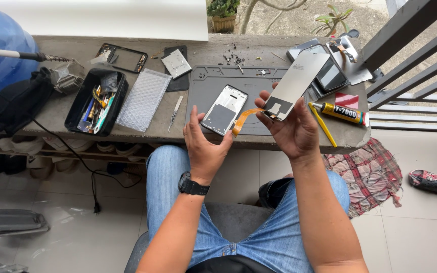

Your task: The person cleans the edges of a smartphone screen with a purple tool, then aligns and attaches the screen to the phone body. They press the edges to secure the screen and later use tweezers to adjust internal components inside the phone chassis.

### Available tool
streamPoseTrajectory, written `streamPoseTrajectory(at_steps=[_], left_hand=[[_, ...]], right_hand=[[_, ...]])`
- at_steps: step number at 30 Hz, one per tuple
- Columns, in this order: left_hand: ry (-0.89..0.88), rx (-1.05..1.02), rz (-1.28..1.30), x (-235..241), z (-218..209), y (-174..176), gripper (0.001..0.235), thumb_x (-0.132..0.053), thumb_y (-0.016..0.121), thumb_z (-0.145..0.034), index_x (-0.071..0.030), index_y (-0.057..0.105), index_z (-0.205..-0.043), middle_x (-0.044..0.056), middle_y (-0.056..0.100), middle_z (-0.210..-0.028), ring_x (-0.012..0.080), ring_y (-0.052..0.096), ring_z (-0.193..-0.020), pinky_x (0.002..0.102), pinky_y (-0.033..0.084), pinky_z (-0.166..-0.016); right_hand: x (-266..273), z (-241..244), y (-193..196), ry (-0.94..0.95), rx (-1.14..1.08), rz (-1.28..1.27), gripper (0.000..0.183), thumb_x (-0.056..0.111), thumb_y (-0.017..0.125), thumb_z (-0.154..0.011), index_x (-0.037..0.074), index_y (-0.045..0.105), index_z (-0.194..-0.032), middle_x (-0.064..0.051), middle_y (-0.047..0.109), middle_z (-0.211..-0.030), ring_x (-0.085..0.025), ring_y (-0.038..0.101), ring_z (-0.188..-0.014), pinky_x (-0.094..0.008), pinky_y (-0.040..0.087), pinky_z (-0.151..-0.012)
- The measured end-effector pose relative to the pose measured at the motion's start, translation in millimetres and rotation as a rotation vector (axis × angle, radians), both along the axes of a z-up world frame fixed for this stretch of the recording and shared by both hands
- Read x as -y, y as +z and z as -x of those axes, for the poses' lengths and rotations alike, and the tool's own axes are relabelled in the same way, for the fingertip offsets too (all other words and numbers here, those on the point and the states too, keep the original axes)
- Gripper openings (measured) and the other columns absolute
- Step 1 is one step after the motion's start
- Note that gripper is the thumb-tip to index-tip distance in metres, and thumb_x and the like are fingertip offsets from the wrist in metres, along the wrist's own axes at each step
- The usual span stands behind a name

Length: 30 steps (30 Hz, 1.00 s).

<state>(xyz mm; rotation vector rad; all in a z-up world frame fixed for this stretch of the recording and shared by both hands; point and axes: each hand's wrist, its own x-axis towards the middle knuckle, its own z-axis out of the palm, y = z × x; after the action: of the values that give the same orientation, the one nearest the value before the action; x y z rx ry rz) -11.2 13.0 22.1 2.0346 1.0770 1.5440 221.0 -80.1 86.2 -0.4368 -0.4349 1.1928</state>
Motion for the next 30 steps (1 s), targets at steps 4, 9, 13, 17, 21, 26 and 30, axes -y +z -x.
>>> streamPoseTrajectory(at_steps=[4,9,13,17,21,26,30], left_hand=[[-0.133,0.169,0.106,-9,0,2,0.123,-0.023,0.107,-0.083,-0.004,0.035,-0.181,0.021,0.066,-0.152,0.037,0.067,-0.141,0.043,0.066,-0.104],[-0.287,0.406,0.2,-21,-6,0,0.123,-0.017,0.108,-0.087,-0.004,0.029,-0.181,0.021,0.06,-0.161,0.0301,0.064,-0.149,0.037,0.069,-0.104],[-0.361,0.49,0.223,-32,-13,11,0.117,-0.015,0.105,-0.091,-0.005,0.029,-0.179,0.019,0.056,-0.161,0.027,0.063,-0.148,0.035,0.07,-0.106],[-0.395,0.647,0.267,-64,-18,0,0.097,-0.02,0.096,-0.103,-0.007,0.032,-0.175,0.017,0.054,-0.16,0.0282,0.064,-0.149,0.036,0.072,-0.107],[-0.367,0.89,0.491,-85,-24,23,0.089,-0.036,0.089,-0.108,-0.004,0.035,-0.172,0.02,0.057,-0.158,0.0327,0.073,-0.14,0.041,0.079,-0.095],[-0.412,1.214,0.849,-124,-31,47,0.075,-0.066,0.077,-0.103,-0.015,0.057,-0.155,0.013,0.073,-0.144,0.0315,0.08,-0.121,0.063,0.077,-0.092],[-0.521,1.338,1.108,-143,-37,49,0.073,-0.084,0.066,-0.098,-0.017,0.074,-0.127,0.01,0.086,-0.125,0.0311,0.086,-0.109,0.074,0.07,-0.097]], right_hand=[[-6,-2,-4,-0.013,-0.011,-0.012,0.078,0.048,0.068,-0.109,0.002,0.054,-0.171,-0.03,0.071,-0.158,-0.049,0.07,-0.146,-0.065,0.06,-0.123],[-10,-3,-4,-0.009,-0.056,-0.04,0.075,0.044,0.07,-0.109,0.002,0.056,-0.169,-0.031,0.072,-0.155,-0.05,0.07,-0.145,-0.066,0.06,-0.123],[-12,-6,-5,-0.018,-0.065,-0.034,0.076,0.045,0.071,-0.108,0.002,0.057,-0.169,-0.032,0.072,-0.155,-0.051,0.069,-0.146,-0.066,0.06,-0.123],[-12,-8,-2,-0.017,-0.103,-0.044,0.075,0.044,0.071,-0.109,0.001,0.056,-0.168,-0.034,0.072,-0.154,-0.053,0.069,-0.145,-0.068,0.059,-0.122],[-9,-8,0,-0.031,-0.109,-0.038,0.075,0.045,0.071,-0.109,0.001,0.056,-0.168,-0.034,0.072,-0.153,-0.053,0.069,-0.145,-0.068,0.06,-0.122],[-2,-9,3,-0.071,-0.033,-0.066,0.077,0.046,0.07,-0.109,0.001,0.055,-0.169,-0.032,0.073,-0.154,-0.052,0.07,-0.145,-0.067,0.059,-0.124],[1,-1,13,-0.14,0.045,-0.044,0.077,0.047,0.071,-0.108,0.004,0.056,-0.17,-0.028,0.075,-0.154,-0.047,0.072,-0.145,-0.064,0.06,-0.125]])
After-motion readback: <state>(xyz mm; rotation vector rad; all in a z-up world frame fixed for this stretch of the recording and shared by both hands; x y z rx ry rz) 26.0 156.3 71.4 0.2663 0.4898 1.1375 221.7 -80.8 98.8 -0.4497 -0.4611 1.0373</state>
